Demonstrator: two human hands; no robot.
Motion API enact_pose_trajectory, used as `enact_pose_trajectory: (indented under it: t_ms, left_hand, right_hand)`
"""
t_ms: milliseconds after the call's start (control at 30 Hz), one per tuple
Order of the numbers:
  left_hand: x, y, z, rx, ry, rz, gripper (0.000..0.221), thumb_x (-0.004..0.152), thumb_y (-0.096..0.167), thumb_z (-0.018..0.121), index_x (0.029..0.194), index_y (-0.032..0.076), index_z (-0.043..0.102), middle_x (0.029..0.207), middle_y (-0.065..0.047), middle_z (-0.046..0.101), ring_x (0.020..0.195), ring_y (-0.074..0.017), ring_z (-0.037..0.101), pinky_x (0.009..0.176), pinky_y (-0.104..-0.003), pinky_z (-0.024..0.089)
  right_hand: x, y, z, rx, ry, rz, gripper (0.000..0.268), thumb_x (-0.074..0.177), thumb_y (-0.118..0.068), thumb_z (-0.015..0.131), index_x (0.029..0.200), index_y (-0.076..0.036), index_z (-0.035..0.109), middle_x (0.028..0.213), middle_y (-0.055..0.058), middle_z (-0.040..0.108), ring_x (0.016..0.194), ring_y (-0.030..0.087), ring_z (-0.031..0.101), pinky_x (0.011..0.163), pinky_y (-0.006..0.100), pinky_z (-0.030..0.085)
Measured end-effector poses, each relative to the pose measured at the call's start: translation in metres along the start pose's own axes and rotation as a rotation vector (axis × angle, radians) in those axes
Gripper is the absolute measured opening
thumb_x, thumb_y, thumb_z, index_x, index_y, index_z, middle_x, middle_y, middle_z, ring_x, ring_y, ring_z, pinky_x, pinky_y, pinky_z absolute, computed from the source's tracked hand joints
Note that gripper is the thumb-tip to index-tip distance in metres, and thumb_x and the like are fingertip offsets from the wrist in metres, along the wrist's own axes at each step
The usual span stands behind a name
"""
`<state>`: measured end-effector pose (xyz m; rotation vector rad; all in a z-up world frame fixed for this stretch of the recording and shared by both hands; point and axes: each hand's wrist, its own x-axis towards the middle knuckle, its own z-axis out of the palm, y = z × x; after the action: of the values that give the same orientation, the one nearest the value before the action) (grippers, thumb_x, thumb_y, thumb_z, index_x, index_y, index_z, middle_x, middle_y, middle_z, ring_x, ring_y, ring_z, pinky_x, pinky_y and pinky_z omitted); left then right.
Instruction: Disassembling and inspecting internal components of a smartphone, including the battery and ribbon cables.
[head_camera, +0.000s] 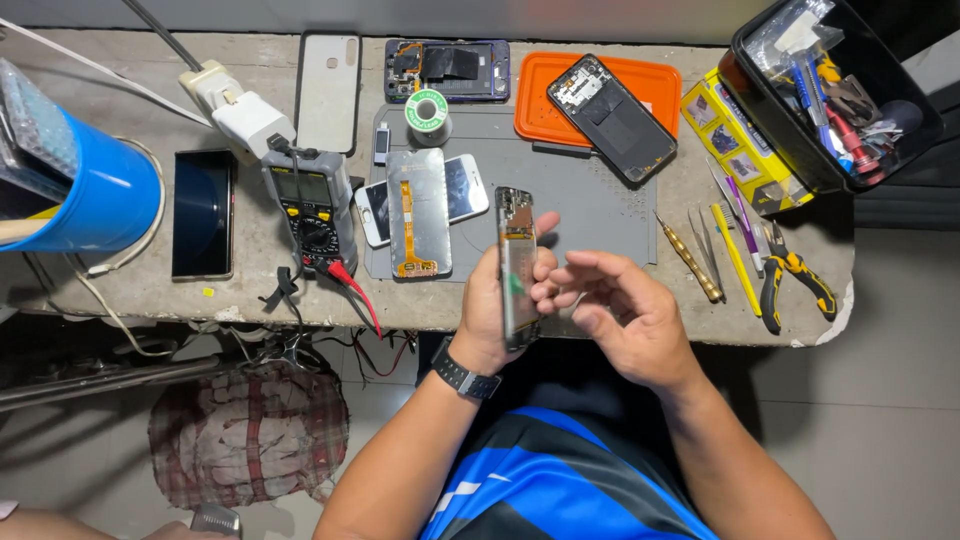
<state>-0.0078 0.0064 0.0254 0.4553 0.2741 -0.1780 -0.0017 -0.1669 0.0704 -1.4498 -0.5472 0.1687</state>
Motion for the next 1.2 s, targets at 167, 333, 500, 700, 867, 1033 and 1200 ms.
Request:
enact_pose_trajectory:
  t_ms: [167,333,500,700,867,1033,1200]
  left_hand:
    - [0.007,-0.003,-0.03,-0.057,-0.081,-0.077,0.08,0.115,0.043,0.045,0.18,-0.001,0.035,0.085,-0.002,0.048,0.066,-0.0096,0.051,0.051,-0.023,0.05]
    - [0.01,-0.006,-0.054,-0.053,-0.112,-0.085,0.078,0.117,0.043,0.042,0.181,-0.001,0.034,0.086,-0.005,0.051,0.066,-0.0124,0.053,0.05,-0.026,0.052]
    - [0.009,-0.008,-0.063,-0.016,-0.153,-0.062,0.078,0.12,0.049,0.04,0.18,-0.001,0.036,0.088,-0.007,0.051,0.069,-0.0148,0.054,0.053,-0.028,0.053]
    - [0.008,-0.005,-0.068,-0.081,-0.207,-0.052,0.083,0.12,0.054,0.038,0.18,-0.003,0.032,0.089,-0.011,0.051,0.073,-0.0208,0.055,0.058,-0.034,0.055]
    - [0.01,-0.008,-0.077,-0.108,-0.248,-0.049,0.084,0.122,0.056,0.036,0.18,-0.004,0.03,0.09,-0.012,0.052,0.074,-0.0219,0.055,0.059,-0.035,0.055]
    - [0.013,-0.009,-0.08,-0.114,-0.275,-0.054,0.087,0.122,0.059,0.035,0.181,-0.005,0.029,0.09,-0.013,0.052,0.075,-0.0229,0.055,0.06,-0.036,0.055]
    - [0.011,-0.008,-0.08,-0.131,-0.288,-0.044,0.085,0.122,0.056,0.036,0.18,-0.005,0.029,0.089,-0.012,0.052,0.075,-0.0229,0.055,0.06,-0.036,0.055]
  right_hand:
    - [0.022,0.017,-0.041,-0.338,0.137,0.017,0.031,0.108,-0.003,0.083,0.138,0.001,0.081,0.114,0.018,0.087,0.1,0.021,0.083,0.085,0.035,0.068]
    - [0.068,0.017,-0.074,-0.611,0.228,-0.063,0.025,0.11,-0.002,0.088,0.134,-0.004,0.084,0.114,0.016,0.087,0.097,0.027,0.083,0.079,0.037,0.066]
    - [0.127,0.027,-0.094,-0.988,0.076,-0.234,0.045,0.102,-0.015,0.097,0.144,-0.005,0.082,0.122,0.023,0.079,0.111,0.046,0.077,0.092,0.057,0.065]
    - [0.166,-0.016,-0.067,-1.173,-0.202,0.262,0.072,0.1,-0.016,0.086,0.168,-0.008,0.065,0.165,0.04,0.056,0.156,0.061,0.051,0.125,0.075,0.039]
    - [0.17,-0.008,-0.071,-1.192,-0.202,0.306,0.074,0.098,-0.011,0.086,0.169,-0.007,0.064,0.161,0.039,0.061,0.153,0.06,0.056,0.123,0.071,0.043]
    - [0.168,-0.015,-0.07,-1.201,-0.186,0.294,0.076,0.096,-0.009,0.089,0.168,-0.005,0.065,0.157,0.039,0.064,0.149,0.058,0.06,0.12,0.069,0.048]
    - [0.168,-0.005,-0.076,-1.187,-0.175,0.247,0.078,0.097,-0.013,0.087,0.169,0.0,0.062,0.152,0.041,0.064,0.143,0.057,0.061,0.117,0.069,0.048]
